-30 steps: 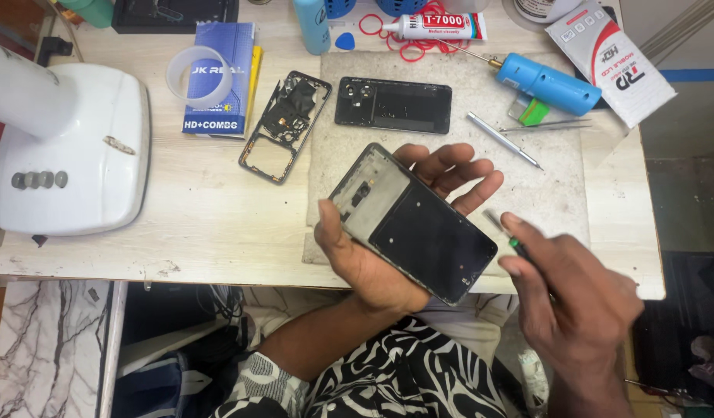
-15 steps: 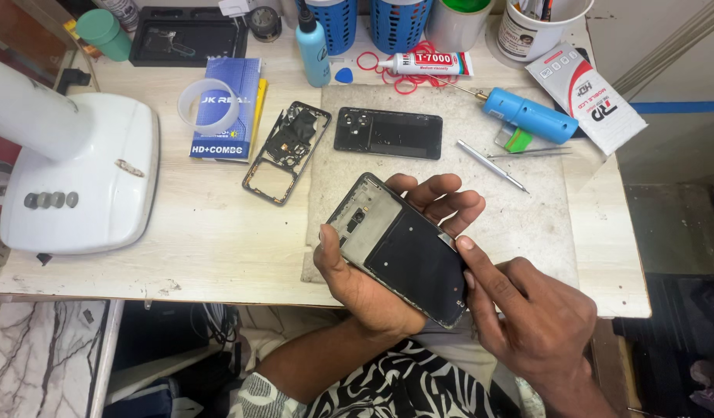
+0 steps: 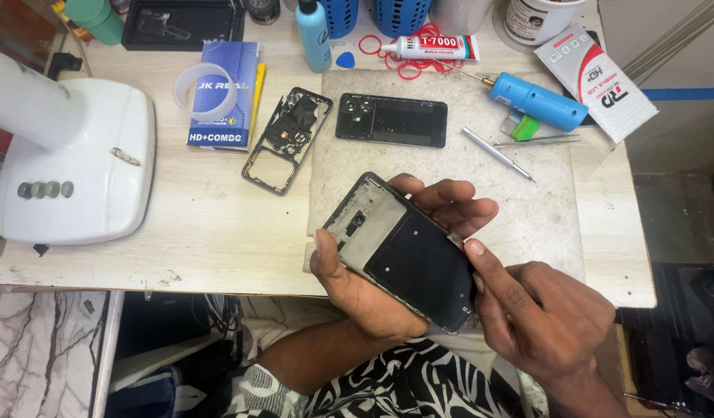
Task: The person works on a disassembled smartphone at a repair bench. They hold the phone frame, use a blue electric screwdriver on it, then set it down and use a pry tool and fingers to scrape and peel old adhesive and residue from the frame edges and back surface.
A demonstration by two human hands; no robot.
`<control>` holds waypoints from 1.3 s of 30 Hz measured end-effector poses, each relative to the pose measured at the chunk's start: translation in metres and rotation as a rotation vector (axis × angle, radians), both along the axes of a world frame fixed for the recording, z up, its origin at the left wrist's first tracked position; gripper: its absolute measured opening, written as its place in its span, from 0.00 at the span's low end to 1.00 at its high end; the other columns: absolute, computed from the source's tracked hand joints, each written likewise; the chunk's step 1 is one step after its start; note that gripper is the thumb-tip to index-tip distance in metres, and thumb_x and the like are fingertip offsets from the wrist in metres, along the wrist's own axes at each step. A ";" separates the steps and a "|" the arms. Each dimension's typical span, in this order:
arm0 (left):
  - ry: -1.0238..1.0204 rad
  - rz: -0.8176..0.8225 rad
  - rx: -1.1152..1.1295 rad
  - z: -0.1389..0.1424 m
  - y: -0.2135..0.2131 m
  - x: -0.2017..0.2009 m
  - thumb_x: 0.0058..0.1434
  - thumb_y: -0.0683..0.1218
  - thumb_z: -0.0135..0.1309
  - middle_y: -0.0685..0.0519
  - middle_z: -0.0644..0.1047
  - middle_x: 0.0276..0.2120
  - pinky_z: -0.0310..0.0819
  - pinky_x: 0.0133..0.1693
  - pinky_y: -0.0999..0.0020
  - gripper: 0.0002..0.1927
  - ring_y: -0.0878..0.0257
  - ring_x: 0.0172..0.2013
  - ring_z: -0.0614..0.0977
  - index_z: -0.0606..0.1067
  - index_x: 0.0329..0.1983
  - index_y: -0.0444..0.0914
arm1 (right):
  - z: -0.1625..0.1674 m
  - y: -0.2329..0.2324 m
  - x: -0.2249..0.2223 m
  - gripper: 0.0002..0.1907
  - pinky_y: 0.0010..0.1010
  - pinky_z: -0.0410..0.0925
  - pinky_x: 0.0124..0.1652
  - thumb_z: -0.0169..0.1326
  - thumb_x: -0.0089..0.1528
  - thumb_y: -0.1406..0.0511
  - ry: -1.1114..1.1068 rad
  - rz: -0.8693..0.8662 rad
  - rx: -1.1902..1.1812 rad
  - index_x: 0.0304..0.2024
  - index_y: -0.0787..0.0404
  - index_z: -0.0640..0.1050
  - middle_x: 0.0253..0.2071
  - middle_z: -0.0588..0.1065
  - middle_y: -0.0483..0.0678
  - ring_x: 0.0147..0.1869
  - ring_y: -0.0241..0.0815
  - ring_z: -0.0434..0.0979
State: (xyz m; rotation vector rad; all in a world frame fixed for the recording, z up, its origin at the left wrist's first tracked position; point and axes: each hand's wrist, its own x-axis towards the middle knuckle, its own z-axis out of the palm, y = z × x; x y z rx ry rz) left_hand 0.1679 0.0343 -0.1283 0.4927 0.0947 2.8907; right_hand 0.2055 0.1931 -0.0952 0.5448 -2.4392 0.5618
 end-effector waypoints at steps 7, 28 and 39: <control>0.012 -0.023 0.017 0.000 -0.002 0.003 0.68 0.78 0.39 0.37 0.69 0.62 0.63 0.65 0.47 0.44 0.41 0.63 0.70 0.65 0.66 0.38 | -0.001 0.000 0.004 0.26 0.34 0.54 0.21 0.64 0.54 0.74 -0.011 -0.021 0.024 0.55 0.56 0.82 0.17 0.65 0.41 0.18 0.33 0.60; 0.010 -0.040 -0.034 -0.008 0.003 0.015 0.68 0.76 0.45 0.35 0.70 0.60 0.65 0.64 0.46 0.42 0.41 0.62 0.70 0.64 0.67 0.39 | 0.003 -0.008 0.009 0.24 0.36 0.54 0.21 0.64 0.54 0.72 -0.018 -0.044 0.076 0.54 0.55 0.83 0.17 0.63 0.42 0.18 0.35 0.60; 0.055 0.033 -0.032 -0.010 -0.006 0.006 0.67 0.77 0.41 0.37 0.69 0.62 0.56 0.70 0.45 0.44 0.41 0.67 0.67 0.64 0.68 0.39 | -0.026 0.004 0.009 0.18 0.24 0.54 0.23 0.63 0.64 0.68 -0.073 -0.071 -0.269 0.57 0.58 0.81 0.23 0.69 0.39 0.20 0.26 0.63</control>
